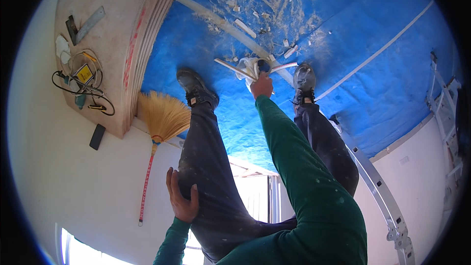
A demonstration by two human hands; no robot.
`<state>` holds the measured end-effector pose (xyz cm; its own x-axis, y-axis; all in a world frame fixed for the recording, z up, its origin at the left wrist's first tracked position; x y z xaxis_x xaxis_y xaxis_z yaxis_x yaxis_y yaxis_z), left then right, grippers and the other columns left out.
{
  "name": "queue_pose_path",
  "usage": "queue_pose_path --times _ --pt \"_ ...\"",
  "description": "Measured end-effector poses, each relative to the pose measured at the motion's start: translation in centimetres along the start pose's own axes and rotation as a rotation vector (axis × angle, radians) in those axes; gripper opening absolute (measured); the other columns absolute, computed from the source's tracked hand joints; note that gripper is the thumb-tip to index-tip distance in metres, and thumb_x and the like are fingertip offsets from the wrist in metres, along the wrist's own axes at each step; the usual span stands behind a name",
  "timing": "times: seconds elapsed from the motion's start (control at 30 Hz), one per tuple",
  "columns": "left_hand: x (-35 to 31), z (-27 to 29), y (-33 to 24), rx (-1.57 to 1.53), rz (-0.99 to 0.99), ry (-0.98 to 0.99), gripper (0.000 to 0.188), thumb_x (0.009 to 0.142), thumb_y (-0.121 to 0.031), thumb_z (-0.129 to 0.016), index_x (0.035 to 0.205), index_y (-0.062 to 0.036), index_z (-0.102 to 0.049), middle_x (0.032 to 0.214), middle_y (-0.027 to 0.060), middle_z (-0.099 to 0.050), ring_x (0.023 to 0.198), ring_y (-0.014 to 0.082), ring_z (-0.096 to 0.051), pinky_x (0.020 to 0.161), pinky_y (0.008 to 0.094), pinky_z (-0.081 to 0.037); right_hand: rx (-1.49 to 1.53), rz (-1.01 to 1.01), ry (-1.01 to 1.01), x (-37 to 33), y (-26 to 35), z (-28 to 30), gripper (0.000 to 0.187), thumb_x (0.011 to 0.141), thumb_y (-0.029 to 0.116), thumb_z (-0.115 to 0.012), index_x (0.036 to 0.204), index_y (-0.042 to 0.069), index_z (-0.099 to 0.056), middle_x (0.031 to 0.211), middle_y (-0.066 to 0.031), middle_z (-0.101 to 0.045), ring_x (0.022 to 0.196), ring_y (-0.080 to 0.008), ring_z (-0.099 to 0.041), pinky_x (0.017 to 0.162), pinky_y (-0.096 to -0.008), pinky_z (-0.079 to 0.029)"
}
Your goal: The person sweeps debris on a blue protective floor covering using a broom, gathering the material into a pile. They then pick up the debris by hand and place it into a cloth bag.
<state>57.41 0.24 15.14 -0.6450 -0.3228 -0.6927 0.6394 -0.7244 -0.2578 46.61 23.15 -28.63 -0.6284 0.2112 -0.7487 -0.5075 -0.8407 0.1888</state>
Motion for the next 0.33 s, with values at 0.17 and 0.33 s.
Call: queue_pose_path --times 0.17,0.33 --pt "-0.1 0.6 0.4 -0.051 0.000 -0.016 0.065 0.089 -0.016 -0.063 0.144 0.0039 -0.037 0.149 0.0301 -0.036 0.136 0.0486 -0.040 0.112 0.0522 -0.036 -0.166 0.404 -0.168 -0.1 -6.9 0.6 0.040 0.077 0.008 -0.062 0.117 0.007 -0.061 0.111 -0.0184 -0.061 0.102 -0.0401 -0.059 0.082 -0.0496 -0.054" --pt "0.1 0.3 1.7 -0.039 0.007 -0.013 0.065 0.089 -0.017 -0.063 0.145 0.0037 -0.036 0.149 0.0297 -0.036 0.137 0.0480 -0.039 0.113 0.0520 -0.035 -0.302 0.580 0.023 5.3 -9.6 3.4 0.039 0.076 0.010 -0.068 0.115 0.007 -0.065 0.140 -0.0182 -0.048 0.112 -0.0407 -0.056 0.084 -0.0461 -0.057"
Point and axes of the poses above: each hand's wrist, its own x-axis towards the middle knuckle, its own z-axis out of the back of the hand, y = z × x, the point moved 2 cm from there along x, towards the middle knuckle
